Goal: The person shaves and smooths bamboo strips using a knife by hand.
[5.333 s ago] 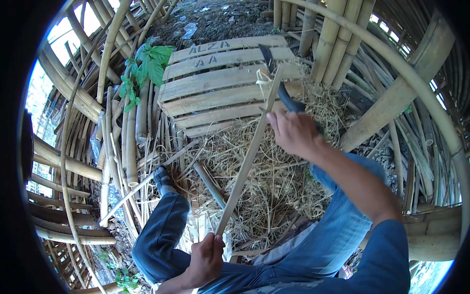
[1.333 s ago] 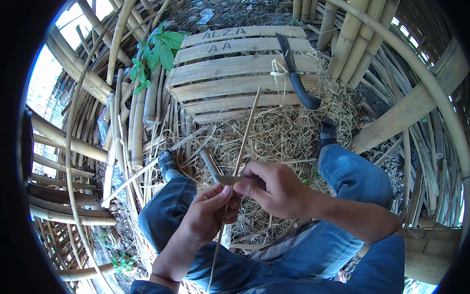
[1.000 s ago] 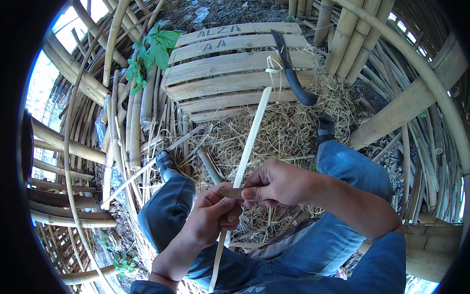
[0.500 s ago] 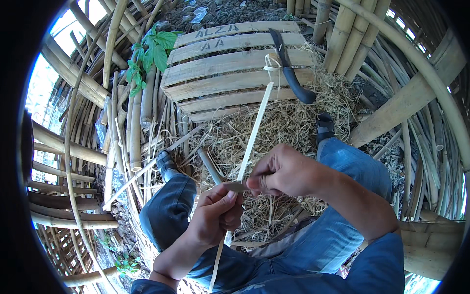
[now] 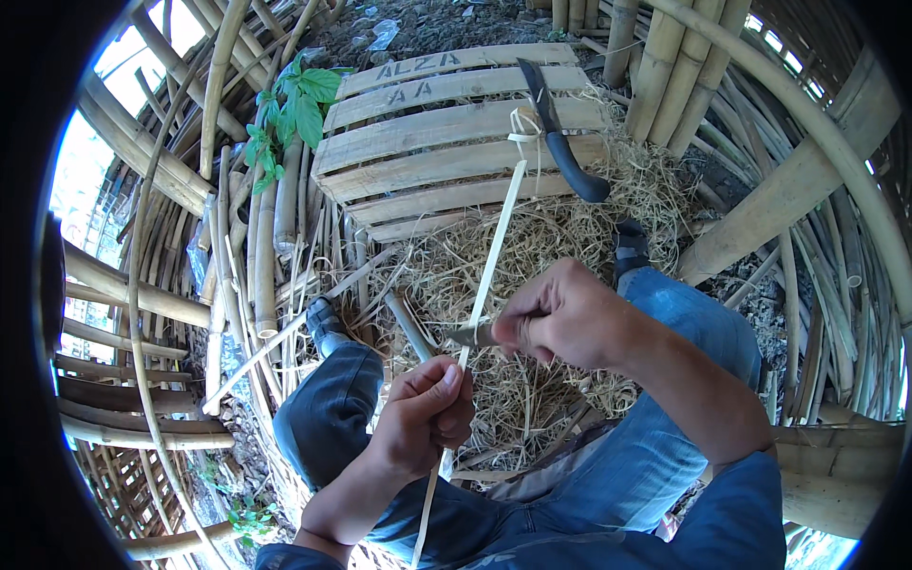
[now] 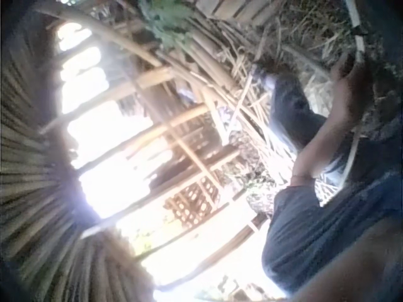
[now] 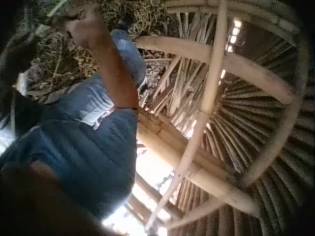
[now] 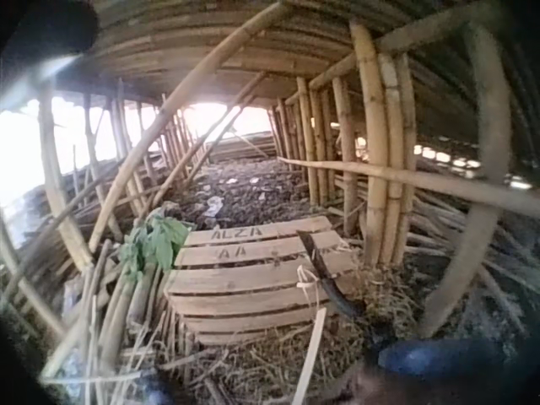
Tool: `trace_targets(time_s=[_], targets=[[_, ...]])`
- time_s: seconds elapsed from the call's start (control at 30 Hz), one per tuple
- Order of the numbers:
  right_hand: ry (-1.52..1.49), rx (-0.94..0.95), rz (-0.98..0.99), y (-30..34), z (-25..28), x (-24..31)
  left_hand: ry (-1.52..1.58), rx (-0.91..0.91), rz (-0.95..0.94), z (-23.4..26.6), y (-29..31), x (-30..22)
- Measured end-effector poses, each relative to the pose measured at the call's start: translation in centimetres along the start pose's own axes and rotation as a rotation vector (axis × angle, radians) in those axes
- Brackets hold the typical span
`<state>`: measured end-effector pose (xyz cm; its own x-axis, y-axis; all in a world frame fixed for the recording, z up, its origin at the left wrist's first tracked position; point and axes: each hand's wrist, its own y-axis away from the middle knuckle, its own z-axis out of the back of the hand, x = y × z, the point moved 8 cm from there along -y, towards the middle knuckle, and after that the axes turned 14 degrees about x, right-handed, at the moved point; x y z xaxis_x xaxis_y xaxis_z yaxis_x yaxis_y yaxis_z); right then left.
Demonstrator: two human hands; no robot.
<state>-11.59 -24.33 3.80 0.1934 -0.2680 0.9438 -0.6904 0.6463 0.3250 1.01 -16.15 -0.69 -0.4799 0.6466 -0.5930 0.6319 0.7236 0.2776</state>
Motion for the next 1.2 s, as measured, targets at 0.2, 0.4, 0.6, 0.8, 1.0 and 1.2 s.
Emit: trace_targets(time_s=[0.2,0.4,0.6,0.8,1.0,1.2], targets=[[0.052,-0.067,-0.004,0.7,0.7,0.8,-0.019,-0.013,0.0,-0.1,0.0,0.2],[0.009,-0.108,0.024,0.7,2.8,0.5,0.0,0.01,0.009,-0.1,0.0,0.5],[0.648,-0.081,0.274,1.4,2.1,2.6,0.018,-0.022,0.035,0.3,0.1,0.5],[1.11,-0.35,0.295,1.7,1.1,3.0,0.03,-0.028,-0.031,0.8,0.4,-1.4],[0.7,-0.197,0.296,1.1,-0.2,0.2,0.004,-0.041,-0.003,0.0,0.4,-1.2],[1.252,-0.46,0.597,2.1,-1.3,3.5,0.039,0.008,0.037,-0.5,0.2,0.4]])
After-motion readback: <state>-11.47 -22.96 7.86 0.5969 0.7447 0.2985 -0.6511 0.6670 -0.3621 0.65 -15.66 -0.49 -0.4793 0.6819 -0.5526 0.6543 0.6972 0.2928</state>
